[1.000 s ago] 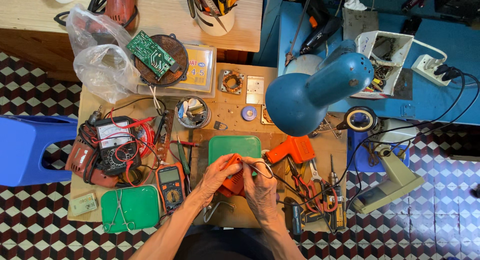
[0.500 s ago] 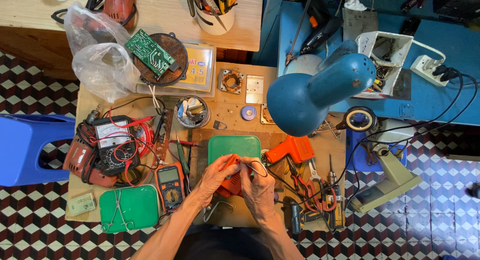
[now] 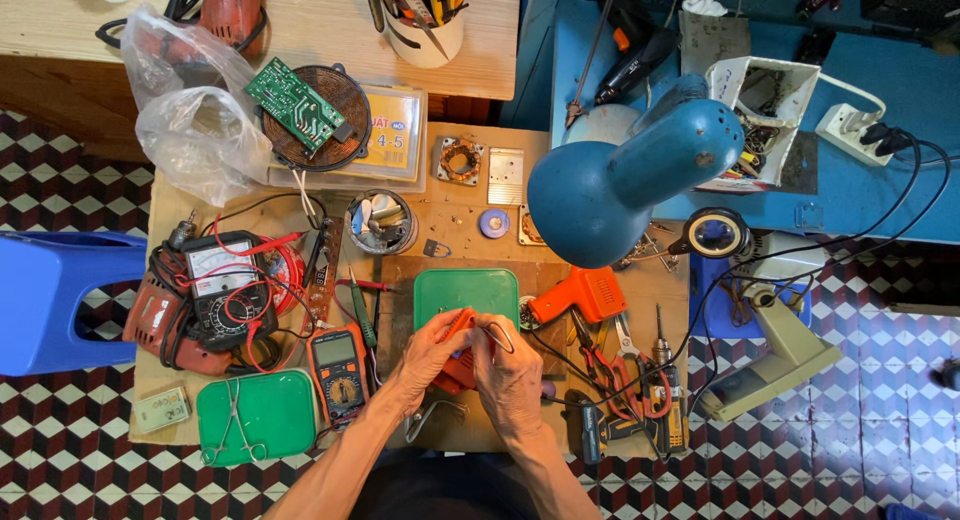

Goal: The person disassembles an orange heat gun using a screwdriver, removes screws, and opens the casing to access the internal components. They manipulate the internal parts and wires while the device remains open on the workbench.

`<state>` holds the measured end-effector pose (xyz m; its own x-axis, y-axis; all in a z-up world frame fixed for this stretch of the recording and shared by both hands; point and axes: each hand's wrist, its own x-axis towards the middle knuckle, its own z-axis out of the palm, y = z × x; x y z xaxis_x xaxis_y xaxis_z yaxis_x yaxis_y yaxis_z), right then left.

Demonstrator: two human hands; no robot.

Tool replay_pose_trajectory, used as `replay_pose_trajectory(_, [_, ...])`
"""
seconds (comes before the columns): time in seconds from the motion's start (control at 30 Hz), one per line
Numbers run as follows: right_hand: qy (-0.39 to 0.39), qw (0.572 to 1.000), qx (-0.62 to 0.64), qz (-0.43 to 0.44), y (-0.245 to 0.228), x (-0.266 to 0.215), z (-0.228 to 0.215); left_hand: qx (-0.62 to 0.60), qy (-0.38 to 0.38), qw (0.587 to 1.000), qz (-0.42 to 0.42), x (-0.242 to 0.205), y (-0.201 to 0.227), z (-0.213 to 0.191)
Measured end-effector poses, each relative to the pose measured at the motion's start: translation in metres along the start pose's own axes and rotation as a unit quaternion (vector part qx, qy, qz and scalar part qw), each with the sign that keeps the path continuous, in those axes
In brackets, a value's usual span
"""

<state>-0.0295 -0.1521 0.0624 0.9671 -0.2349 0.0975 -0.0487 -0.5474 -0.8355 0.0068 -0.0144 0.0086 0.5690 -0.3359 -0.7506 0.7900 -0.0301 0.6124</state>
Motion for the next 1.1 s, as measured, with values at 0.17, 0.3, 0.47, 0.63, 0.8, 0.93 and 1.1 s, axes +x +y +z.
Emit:
replay_pose_trajectory(0.17, [0.0,1.0,0.022,0.017,-0.002,0.001,-0.002,0.0,0.007,1.0,-0.012,0.0,0.001,0.002])
replay_pose_trajectory(0.3, [-0.005,1.0,0.0,0.01,-0.003,0.003,-0.005,-0.01,-0.007,1.0,0.004,0.005,-0.007,0.002])
replay_pose_trajectory(0.47, [-0.049,0.994,0.0,0.094,-0.002,0.003,-0.008,-0.052,-0.008,0.999,0.013,0.013,-0.027,0.001])
replay_pose_trajectory(0.63, [0.002,1.0,-0.001,-0.014,0.003,-0.002,-0.003,-0.062,-0.001,0.997,0.035,0.018,-0.038,0.001])
replay_pose_trajectory(0.8, [-0.021,0.999,-0.036,0.0,0.019,-0.007,0.004,-0.056,0.039,0.998,-0.016,0.025,-0.044,0.006])
replay_pose_trajectory(0.93, [-0.013,0.992,0.041,0.121,0.036,-0.002,0.009,-0.057,0.034,0.998,0.018,0.032,-0.05,0.007])
replay_pose_trajectory(1.1, [-0.02,0.984,0.047,0.168,0.043,0.003,0.012,-0.066,0.029,0.997,-0.003,0.034,-0.054,0.005])
